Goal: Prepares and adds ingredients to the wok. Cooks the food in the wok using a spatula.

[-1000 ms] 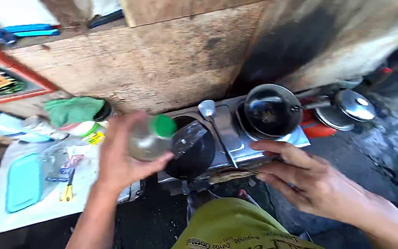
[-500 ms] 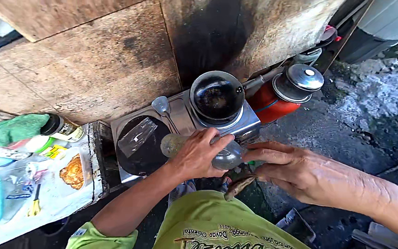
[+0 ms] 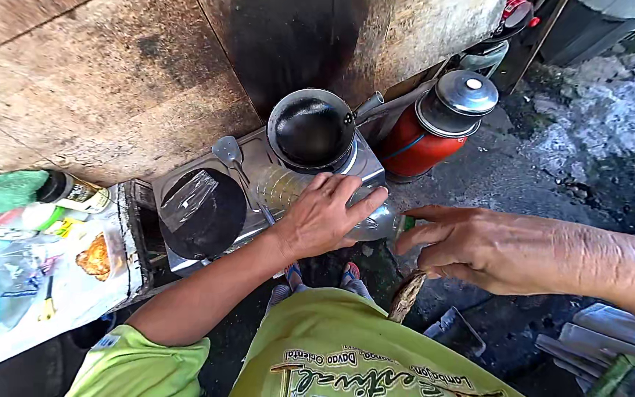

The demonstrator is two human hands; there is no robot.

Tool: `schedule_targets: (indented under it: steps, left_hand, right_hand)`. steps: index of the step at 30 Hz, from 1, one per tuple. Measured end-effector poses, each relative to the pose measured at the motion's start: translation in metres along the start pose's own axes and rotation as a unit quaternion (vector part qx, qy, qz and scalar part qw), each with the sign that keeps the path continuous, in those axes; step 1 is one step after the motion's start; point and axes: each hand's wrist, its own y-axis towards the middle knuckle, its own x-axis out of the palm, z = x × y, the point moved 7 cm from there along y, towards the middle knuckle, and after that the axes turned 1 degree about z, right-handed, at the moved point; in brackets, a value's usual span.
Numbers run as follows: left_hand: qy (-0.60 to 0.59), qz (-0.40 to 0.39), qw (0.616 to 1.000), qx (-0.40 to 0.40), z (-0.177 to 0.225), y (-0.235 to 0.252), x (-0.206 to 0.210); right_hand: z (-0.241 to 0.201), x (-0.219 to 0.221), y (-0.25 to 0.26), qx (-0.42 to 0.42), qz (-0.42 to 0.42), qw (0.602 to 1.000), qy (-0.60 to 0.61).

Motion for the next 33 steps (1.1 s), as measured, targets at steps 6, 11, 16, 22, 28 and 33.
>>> schedule_targets:
  steps: [6,11,16,22,28,33]
  left_hand:
    - [-0.032,-0.031,0.999,-0.026,0.002,0.019,0.005]
    - [-0.162,-0.166,0.966,-0.113,-0.011,0.034,0.008]
    - [-0.283,-0.266,0.915,-0.112,-0.027,0.042,0.011]
    - [-0.293,-0.152,0.922,-0.200,-0.053,0.031,0.004]
    - [-0.332,0.059,0.886,-0.317,-0.070,-0.059,-0.045]
    - [-0.282,0.200,0.838,-0.423,-0.081,-0.152,-0.090]
  right_hand:
    - [0.001,-0.005,-0.009,-0.020,0.012,0.996,-0.084]
    - [-0.005,-0.014,-0.009,-0.002,-0.014,0.985,-0.171]
    - [-0.009,-0.016,-0.007,-0.036,-0.002,0.982,-0.186]
    - [0.021,-0.053,-0.027,0.069,0.101,0.980,-0.156]
    - [0.056,-0.005,-0.015,0.201,0.176,0.963,-0.028]
    - [0.068,0.066,0.045,0.229,0.241,0.942,0.042]
